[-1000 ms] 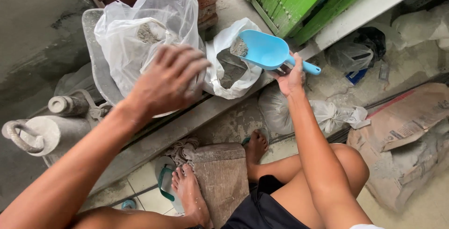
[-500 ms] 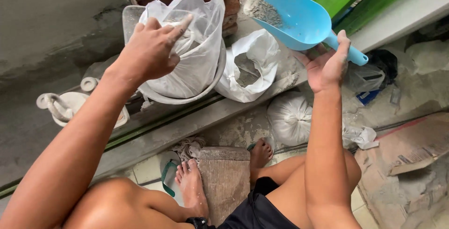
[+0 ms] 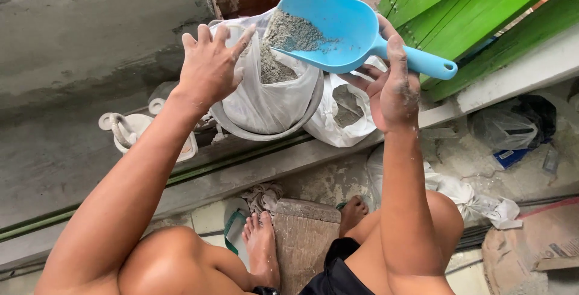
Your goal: The person scoops a gray granular substance from a white plastic bag using a blue dustpan and pours it into a larger white bag placed inside a metal basin. The person repeats this scooping and pouring action multiple times to transfer the material between the two bags.
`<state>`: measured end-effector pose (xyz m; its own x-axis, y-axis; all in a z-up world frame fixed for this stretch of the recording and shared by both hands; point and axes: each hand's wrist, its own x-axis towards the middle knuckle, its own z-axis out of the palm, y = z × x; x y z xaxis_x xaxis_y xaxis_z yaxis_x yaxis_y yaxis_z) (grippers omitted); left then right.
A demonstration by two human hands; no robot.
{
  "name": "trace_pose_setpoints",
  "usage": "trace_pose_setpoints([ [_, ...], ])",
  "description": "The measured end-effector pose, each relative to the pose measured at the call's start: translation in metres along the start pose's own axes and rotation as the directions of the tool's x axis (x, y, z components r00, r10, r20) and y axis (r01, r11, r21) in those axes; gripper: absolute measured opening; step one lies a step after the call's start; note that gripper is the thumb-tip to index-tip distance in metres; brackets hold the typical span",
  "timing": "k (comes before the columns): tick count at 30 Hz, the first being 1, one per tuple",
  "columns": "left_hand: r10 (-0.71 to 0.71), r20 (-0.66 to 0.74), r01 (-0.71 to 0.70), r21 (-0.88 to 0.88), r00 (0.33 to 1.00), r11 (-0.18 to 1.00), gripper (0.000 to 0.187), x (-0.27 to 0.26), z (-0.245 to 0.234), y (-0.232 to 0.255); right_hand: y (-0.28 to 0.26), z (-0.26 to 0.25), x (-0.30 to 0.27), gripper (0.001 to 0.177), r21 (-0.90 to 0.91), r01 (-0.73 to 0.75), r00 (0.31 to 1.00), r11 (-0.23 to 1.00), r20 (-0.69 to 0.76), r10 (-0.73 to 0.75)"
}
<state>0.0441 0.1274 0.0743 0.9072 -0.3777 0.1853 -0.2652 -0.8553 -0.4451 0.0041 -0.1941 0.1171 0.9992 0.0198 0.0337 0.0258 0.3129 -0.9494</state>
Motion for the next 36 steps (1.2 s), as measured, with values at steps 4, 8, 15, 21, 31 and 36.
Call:
trace_pose_setpoints([
  [4, 0.014, 0.2, -0.017, 0.012, 0.98, 1.0, 0.06, -0.005, 0.014, 0.001, 0.012, 0.002, 0.01, 0.079, -0.104, 0.004, 1.0, 0.995, -0.019, -0.006],
  [8, -0.009, 0.301, 0.053, -0.139, 0.953, 0.989, 0.056, -0.004, 0.008, 0.004, 0.022, 0.005, 0.015, 0.069, -0.154, 0.077, 0.997, 0.985, 0.006, -0.077],
  [15, 0.054, 0.293, 0.058, -0.361, 0.955, 0.931, 0.051, 0.002, -0.003, 0.003, 0.035, 0.009, 0.017, 0.058, -0.216, 0.228, 0.972, 0.95, 0.113, -0.207],
  [21, 0.055, -0.031, -0.061, -0.256, 0.998, 0.965, 0.03, 0.004, 0.002, 0.006, 0.033, 0.019, 0.012, 0.053, -0.494, 0.412, 0.907, 0.766, 0.142, -0.396],
  [31, 0.12, -0.271, -0.182, -0.218, 0.955, 0.959, 0.016, -0.021, -0.034, -0.033, 0.041, 0.018, 0.011, 0.04, -0.401, 0.557, 0.83, 0.727, 0.28, -0.482],
  [36, 0.118, -0.237, -0.193, -0.322, 0.964, 0.927, 0.019, -0.034, -0.044, -0.046, 0.034, 0.015, 0.01, 0.042, -0.333, 0.56, 0.81, 0.759, 0.412, -0.417],
])
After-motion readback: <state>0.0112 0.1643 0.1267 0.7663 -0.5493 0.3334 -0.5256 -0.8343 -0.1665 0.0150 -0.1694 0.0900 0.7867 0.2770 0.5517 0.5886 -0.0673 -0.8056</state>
